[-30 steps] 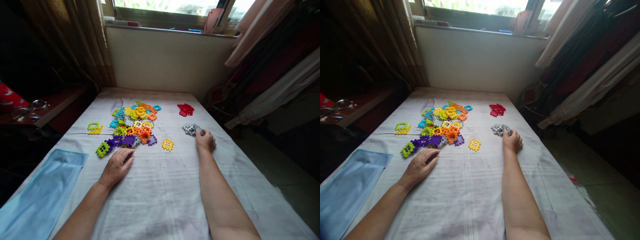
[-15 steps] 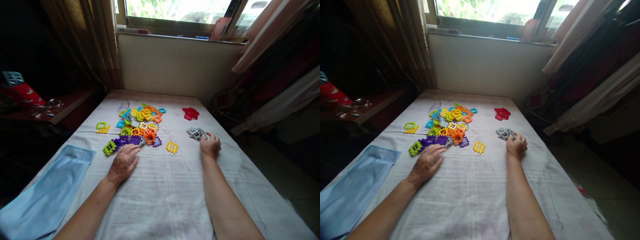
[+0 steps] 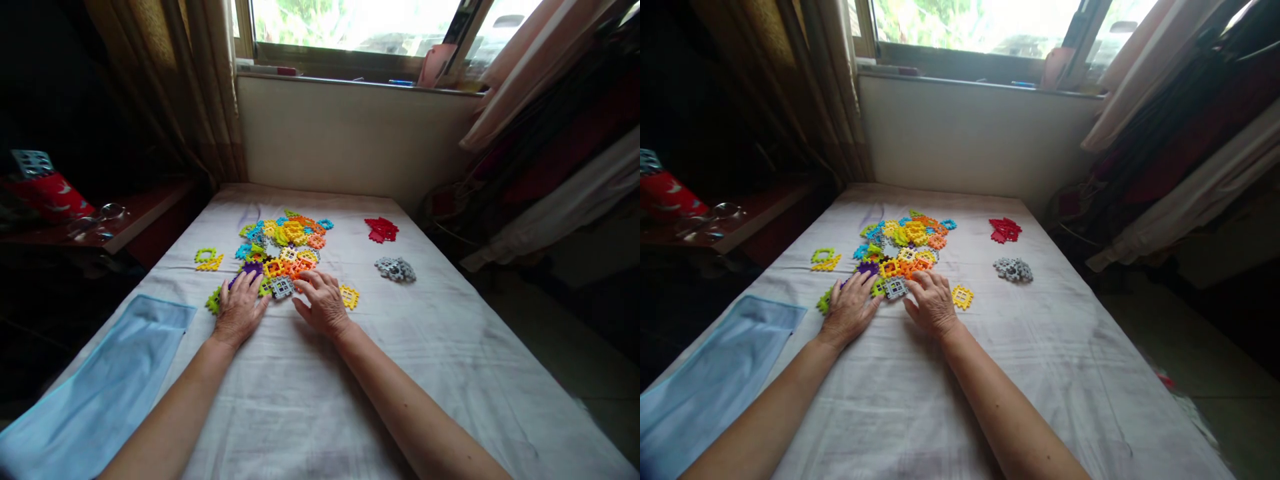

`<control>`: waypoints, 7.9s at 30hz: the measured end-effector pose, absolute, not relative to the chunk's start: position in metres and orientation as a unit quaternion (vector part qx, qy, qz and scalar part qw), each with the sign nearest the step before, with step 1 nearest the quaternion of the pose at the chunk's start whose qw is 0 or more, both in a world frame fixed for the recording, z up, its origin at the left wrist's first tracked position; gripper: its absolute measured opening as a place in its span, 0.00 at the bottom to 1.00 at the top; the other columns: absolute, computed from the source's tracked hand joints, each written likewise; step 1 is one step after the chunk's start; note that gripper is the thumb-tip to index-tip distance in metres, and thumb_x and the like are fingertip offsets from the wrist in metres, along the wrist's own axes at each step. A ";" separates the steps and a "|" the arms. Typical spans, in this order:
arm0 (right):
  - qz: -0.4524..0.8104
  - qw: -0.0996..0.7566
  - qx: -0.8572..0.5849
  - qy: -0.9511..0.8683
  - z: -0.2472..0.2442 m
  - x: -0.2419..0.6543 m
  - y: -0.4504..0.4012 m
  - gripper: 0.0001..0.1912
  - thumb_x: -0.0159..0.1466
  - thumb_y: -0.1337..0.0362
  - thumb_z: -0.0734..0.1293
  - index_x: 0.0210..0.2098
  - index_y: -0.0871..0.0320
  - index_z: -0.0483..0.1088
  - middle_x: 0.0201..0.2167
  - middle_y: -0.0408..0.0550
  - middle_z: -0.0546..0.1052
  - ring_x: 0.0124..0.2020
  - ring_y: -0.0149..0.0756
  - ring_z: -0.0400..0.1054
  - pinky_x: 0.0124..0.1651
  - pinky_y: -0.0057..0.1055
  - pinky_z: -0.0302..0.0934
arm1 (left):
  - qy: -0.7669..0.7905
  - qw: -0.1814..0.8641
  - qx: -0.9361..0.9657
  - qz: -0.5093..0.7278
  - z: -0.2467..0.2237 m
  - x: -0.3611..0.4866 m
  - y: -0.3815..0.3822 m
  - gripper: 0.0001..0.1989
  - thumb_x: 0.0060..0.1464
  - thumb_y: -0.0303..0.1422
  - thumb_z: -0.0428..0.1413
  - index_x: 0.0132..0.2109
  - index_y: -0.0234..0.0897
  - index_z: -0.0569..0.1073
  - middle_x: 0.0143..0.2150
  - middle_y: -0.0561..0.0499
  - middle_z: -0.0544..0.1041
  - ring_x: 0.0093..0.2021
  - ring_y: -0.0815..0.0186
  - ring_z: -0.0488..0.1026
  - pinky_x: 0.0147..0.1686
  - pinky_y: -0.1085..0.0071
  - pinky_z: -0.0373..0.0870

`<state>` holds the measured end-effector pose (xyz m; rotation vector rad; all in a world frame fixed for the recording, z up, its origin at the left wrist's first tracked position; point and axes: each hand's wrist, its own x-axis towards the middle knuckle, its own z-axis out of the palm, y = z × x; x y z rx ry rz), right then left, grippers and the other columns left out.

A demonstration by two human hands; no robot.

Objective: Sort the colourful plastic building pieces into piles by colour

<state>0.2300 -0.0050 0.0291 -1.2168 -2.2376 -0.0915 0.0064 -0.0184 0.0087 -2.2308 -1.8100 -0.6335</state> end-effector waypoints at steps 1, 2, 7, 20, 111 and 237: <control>-0.027 0.278 -0.455 -0.845 0.030 0.222 -0.003 0.19 0.64 0.57 0.67 0.53 0.52 0.74 0.57 0.51 0.74 0.58 0.46 0.62 0.59 0.40 0.53 | -0.617 0.101 -0.750 -0.217 0.008 0.005 -0.018 0.25 0.63 0.40 0.46 0.63 0.37 0.69 0.64 0.38 0.70 0.65 0.48 0.64 0.66 0.42 0.50; -0.022 0.266 -0.457 -0.848 0.031 0.215 -0.001 0.21 0.63 0.58 0.68 0.55 0.52 0.73 0.57 0.52 0.74 0.59 0.46 0.61 0.60 0.41 0.53 | -0.619 0.101 -0.747 -0.221 0.007 0.005 -0.017 0.24 0.63 0.38 0.46 0.63 0.38 0.69 0.64 0.38 0.70 0.65 0.49 0.65 0.66 0.43 0.50; -0.004 0.236 -0.459 -0.857 0.027 0.195 0.007 0.16 0.64 0.60 0.68 0.51 0.52 0.75 0.53 0.49 0.77 0.57 0.44 0.63 0.59 0.41 0.55 | -0.612 0.107 -0.749 -0.230 0.005 0.003 -0.018 0.24 0.63 0.35 0.44 0.63 0.38 0.69 0.63 0.40 0.72 0.65 0.52 0.65 0.66 0.47 0.52; 0.012 0.476 -0.565 -0.673 0.039 0.271 0.039 0.15 0.68 0.59 0.61 0.43 0.57 0.77 0.33 0.49 0.79 0.31 0.34 0.71 0.39 0.30 0.64 | -0.594 0.137 -0.754 -0.246 -0.002 -0.002 -0.016 0.23 0.64 0.36 0.43 0.61 0.38 0.70 0.62 0.41 0.73 0.64 0.54 0.67 0.66 0.51 0.52; 0.026 0.178 -0.818 -0.546 0.050 0.419 0.042 0.19 0.64 0.67 0.61 0.50 0.53 0.78 0.50 0.52 0.79 0.50 0.44 0.72 0.51 0.35 0.65 | -0.592 0.113 -0.762 -0.236 0.001 -0.004 -0.017 0.27 0.61 0.44 0.48 0.62 0.34 0.69 0.63 0.37 0.71 0.65 0.49 0.65 0.66 0.47 0.52; 0.049 0.219 -0.783 -0.581 0.061 0.401 0.115 0.13 0.57 0.71 0.65 0.37 0.53 0.79 0.39 0.45 0.82 0.41 0.39 0.75 0.46 0.30 0.64 | -0.567 0.059 -0.791 -0.221 0.033 0.068 0.030 0.11 0.59 0.39 0.54 0.33 0.40 0.74 0.42 0.47 0.81 0.45 0.55 0.76 0.59 0.48 0.60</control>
